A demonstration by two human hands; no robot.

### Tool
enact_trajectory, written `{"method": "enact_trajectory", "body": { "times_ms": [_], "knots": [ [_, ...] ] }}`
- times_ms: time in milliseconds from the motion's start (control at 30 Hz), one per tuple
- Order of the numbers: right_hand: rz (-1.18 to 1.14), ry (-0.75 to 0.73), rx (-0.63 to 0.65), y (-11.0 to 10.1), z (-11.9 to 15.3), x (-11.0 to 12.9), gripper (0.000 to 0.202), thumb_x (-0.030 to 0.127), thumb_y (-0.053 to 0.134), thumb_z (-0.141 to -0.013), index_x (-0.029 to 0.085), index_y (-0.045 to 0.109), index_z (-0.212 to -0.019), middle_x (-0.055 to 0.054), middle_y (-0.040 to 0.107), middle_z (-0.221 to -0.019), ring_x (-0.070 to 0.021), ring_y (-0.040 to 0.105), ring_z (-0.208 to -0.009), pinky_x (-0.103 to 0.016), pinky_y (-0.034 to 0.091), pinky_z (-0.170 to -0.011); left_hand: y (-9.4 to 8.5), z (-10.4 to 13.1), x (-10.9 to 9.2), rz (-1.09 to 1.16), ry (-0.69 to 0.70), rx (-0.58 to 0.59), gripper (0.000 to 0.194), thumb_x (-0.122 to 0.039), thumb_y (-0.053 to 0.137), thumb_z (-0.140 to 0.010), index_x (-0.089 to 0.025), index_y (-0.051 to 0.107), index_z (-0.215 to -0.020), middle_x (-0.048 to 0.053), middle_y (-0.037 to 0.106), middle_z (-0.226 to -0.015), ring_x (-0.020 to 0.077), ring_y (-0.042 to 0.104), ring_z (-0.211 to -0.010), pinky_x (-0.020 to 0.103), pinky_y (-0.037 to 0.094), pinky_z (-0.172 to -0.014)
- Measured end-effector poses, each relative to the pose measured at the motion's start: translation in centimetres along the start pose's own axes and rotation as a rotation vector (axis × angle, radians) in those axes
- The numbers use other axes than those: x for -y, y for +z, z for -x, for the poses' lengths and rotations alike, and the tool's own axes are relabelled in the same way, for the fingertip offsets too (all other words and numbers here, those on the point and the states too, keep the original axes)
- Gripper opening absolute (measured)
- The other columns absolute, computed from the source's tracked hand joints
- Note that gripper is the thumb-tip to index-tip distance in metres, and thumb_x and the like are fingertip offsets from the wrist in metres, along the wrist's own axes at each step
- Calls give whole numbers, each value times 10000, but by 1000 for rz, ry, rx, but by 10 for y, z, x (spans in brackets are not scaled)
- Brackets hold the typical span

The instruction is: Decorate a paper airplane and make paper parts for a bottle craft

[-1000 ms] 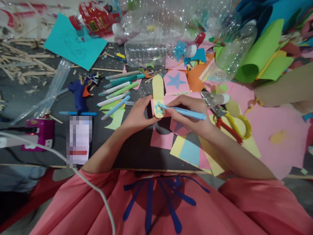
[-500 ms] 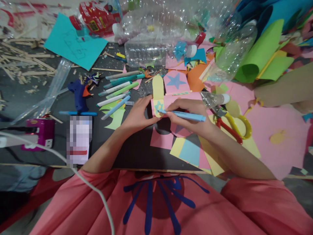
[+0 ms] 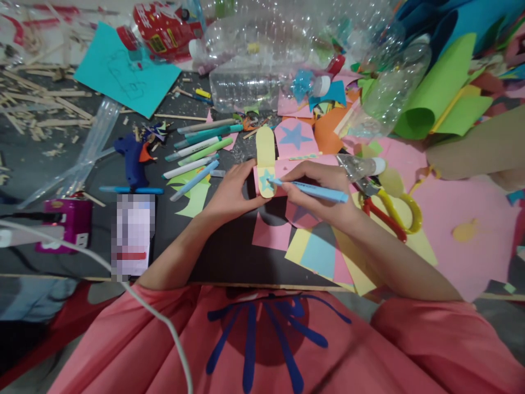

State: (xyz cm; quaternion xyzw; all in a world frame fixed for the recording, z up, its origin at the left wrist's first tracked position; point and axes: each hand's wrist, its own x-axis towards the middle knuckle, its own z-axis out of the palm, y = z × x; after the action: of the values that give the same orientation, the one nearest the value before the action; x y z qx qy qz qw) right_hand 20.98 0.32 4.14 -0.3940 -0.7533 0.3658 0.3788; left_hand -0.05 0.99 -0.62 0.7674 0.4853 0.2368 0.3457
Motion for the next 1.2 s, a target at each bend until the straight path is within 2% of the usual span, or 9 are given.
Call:
{"method": "enact_trajectory", "body": {
  "times_ms": [267, 700, 1000, 1200],
  "knots": [
    [46, 7, 84, -2, -1, 0, 168, 282, 618, -878, 204, 676, -741, 5, 689, -651, -125, 583, -557, -244, 431, -518, 0, 0, 1, -9, -18, 15, 690, -493, 703, -782, -210, 488, -1373, 125, 574, -1416, 330, 538, -1284, 471, 423, -1086],
    [0, -9, -75, 2, 0, -1, 128, 261, 631, -885, 207, 646, -771, 12, 681, -675, -117, 592, -563, -247, 452, -533, 0, 0, 2, -18, -9, 7, 648, -459, 712, -780, -196, 504, -1334, 129, 605, -1357, 321, 570, -1235, 449, 448, -1060],
    [-1, -29, 7, -1, 1, -1, 124, 235, 639, -880, 205, 664, -762, 20, 688, -647, -118, 607, -553, -239, 446, -514, 1, -1, 0, -20, -5, 7, 628, -469, 701, -791, -200, 509, -1326, 124, 611, -1357, 324, 569, -1237, 456, 452, -1052],
    [26, -7, 14, -1, 1, -2, 163, 303, 612, -900, 211, 660, -774, 20, 693, -663, -124, 607, -559, -248, 466, -518, 1, 0, 2, -26, -3, -2, 659, -476, 708, -787, -186, 499, -1341, 130, 599, -1373, 320, 562, -1252, 455, 443, -1065]
  ]
}}
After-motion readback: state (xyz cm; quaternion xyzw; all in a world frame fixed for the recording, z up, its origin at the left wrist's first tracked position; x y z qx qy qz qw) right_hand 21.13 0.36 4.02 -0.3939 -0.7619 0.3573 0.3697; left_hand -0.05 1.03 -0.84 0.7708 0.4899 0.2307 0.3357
